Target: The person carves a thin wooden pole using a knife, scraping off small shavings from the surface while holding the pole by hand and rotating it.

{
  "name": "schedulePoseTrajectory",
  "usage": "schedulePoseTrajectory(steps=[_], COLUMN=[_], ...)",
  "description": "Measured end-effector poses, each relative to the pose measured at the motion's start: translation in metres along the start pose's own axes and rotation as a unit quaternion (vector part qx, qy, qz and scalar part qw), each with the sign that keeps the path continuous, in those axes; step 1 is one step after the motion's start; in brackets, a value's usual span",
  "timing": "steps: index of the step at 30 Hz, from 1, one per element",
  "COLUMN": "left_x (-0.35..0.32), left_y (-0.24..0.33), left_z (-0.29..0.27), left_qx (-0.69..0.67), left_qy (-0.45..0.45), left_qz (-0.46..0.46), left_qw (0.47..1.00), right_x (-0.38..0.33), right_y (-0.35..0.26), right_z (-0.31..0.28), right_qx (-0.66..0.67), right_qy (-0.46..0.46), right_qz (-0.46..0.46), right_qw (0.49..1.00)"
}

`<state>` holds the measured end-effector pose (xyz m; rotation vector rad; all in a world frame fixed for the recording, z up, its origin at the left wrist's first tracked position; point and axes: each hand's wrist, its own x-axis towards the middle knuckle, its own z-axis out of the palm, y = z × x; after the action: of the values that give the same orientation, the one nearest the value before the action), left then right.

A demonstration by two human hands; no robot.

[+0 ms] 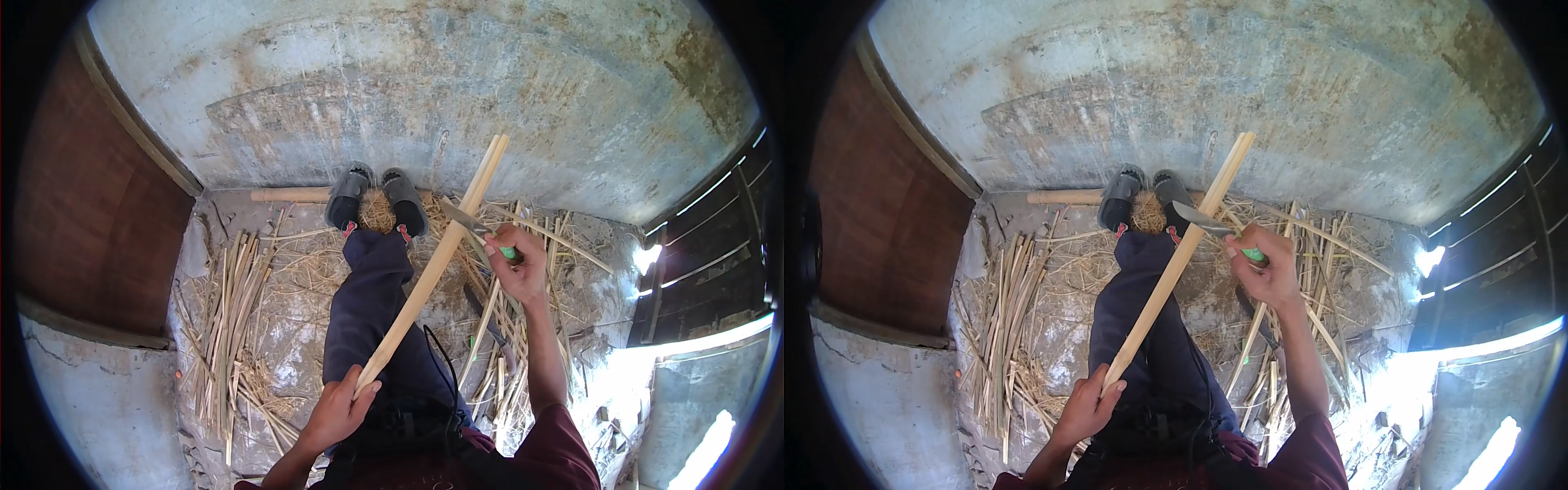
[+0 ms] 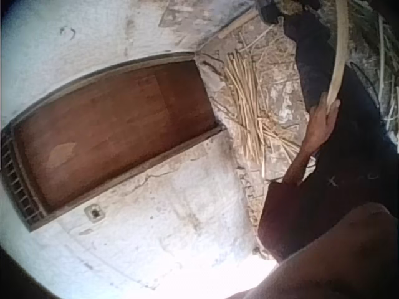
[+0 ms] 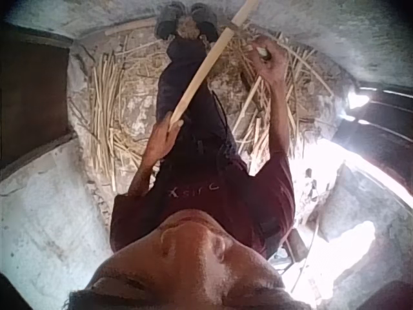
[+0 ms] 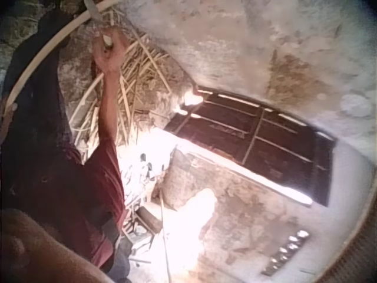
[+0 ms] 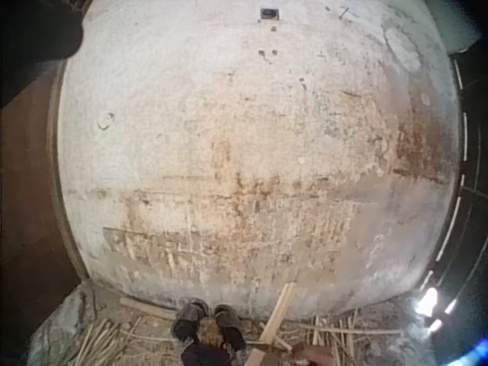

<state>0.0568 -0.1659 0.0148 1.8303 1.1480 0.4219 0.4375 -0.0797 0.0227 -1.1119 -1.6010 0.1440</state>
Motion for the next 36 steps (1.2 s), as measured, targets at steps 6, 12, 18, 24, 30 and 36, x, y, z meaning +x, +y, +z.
schedulePoseTrajectory(steps=[6, 12, 18, 24, 30, 36], left_x=[-0.010, -0.013, -0.004, 0.012, 0.030, 0.030], left_y=[-0.002, -0.007, -0.007, 0.000, 0.014, 0.010], left_z=[0.005, 0.006, 0.001, 0.000, 0.005, 0.011], left_qx=[-0.013, -0.033, -0.016, -0.005, -0.036, -0.063], left_qy=[-0.039, -0.049, -0.020, 0.042, 0.040, 0.054], left_qz=[-0.039, -0.050, -0.042, -0.037, -0.004, 0.023], left_qw=[0.998, 0.997, 0.999, 0.998, 0.999, 0.996], right_x=[0.015, 0.028, 0.020, -0.018, -0.050, -0.059], right_y=[0.032, 0.068, 0.074, 0.019, -0.039, -0.069], right_z=[-0.024, -0.036, -0.044, 0.005, 0.039, 0.052], right_qx=[0.000, -0.002, 0.234, 0.073, 0.039, -0.041], right_qy=[0.069, 0.140, 0.227, 0.113, -0.017, -0.103], right_qz=[0.045, 0.112, 0.261, 0.195, 0.044, -0.060], right_qw=[0.997, 0.984, 0.909, 0.972, 0.998, 0.992])
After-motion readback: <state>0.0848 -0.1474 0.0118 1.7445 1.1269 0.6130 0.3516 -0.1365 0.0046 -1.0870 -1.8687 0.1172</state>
